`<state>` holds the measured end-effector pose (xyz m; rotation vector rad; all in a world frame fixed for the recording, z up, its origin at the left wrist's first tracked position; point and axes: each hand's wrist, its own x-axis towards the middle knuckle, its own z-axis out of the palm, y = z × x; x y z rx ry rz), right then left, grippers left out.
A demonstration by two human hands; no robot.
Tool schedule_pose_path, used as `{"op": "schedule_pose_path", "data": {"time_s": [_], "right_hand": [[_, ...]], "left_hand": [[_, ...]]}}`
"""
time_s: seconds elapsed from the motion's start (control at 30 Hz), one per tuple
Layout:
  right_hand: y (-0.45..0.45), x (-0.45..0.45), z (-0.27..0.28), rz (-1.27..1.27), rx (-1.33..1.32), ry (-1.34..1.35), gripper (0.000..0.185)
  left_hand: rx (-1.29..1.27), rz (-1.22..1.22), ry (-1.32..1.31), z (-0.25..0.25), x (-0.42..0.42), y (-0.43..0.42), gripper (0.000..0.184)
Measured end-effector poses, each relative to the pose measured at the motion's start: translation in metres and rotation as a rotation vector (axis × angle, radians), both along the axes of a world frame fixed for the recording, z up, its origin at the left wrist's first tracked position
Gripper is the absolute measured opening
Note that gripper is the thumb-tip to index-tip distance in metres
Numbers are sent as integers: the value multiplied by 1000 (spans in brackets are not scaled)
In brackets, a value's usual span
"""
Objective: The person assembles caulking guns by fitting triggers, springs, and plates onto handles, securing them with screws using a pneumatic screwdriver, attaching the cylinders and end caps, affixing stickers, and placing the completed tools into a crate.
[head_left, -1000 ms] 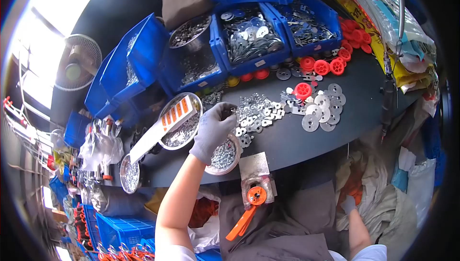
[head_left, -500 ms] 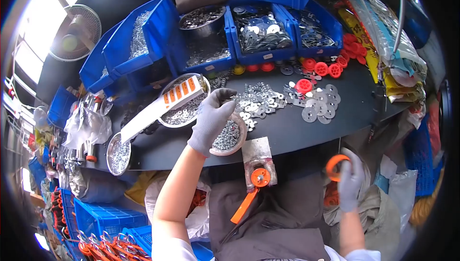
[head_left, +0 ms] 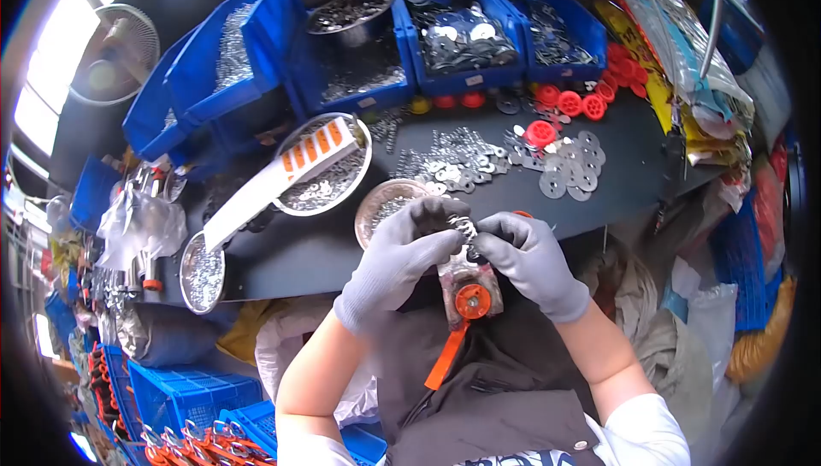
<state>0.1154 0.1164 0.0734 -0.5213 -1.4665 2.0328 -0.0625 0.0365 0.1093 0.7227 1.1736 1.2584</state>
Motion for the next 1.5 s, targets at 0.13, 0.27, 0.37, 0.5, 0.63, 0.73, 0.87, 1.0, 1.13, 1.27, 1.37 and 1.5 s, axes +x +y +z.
{"op": "schedule_pose_path", "data": {"time_s": [0.13, 0.27, 0.37, 0.5, 0.63, 0.73, 0.87, 1.0, 1.13, 1.27, 1.37, 1.5], "right_hand": [[-5, 2, -3, -241, 533, -141, 20], [10, 0, -25, -646, 571, -78, 12], [61, 17, -45, -620, 908, -627, 21], [78, 21, -66, -610, 1002, -727, 28], [64, 27, -87, -796, 1185, -489, 37], [54, 32, -86, -714, 889, -404, 34], [61, 38, -84, -582, 1033, -281, 31], [61, 39, -86, -540, 1075, -278, 32], [62, 39, -91, -543, 1188, -281, 36], [62, 40, -94, -530, 1195, -319, 38], [62, 39, -96, -538, 1213, -357, 38], [58, 38, -97, -561, 1239, -437, 38]], "left_hand": [[158, 112, 2, -22, 13, -11, 28], [229, 277, 47, -24, 24, -36, 24], [221, -110, 739, -5, 24, -47, 20], [508, -176, 1205, -27, 31, -42, 26], [410, -177, 1239, -46, 33, -40, 25], [430, -77, 1267, -67, 39, -42, 27], [436, -176, 1235, -52, 30, -41, 39], [539, 175, 1437, -4, -52, -24, 39], [151, 460, 1729, 3, -197, 25, 24], [-343, 480, 1829, -9, -288, 93, 41], [-303, 635, 1765, -49, -330, 138, 50], [-304, 343, 1870, -130, -429, 182, 55]]}}
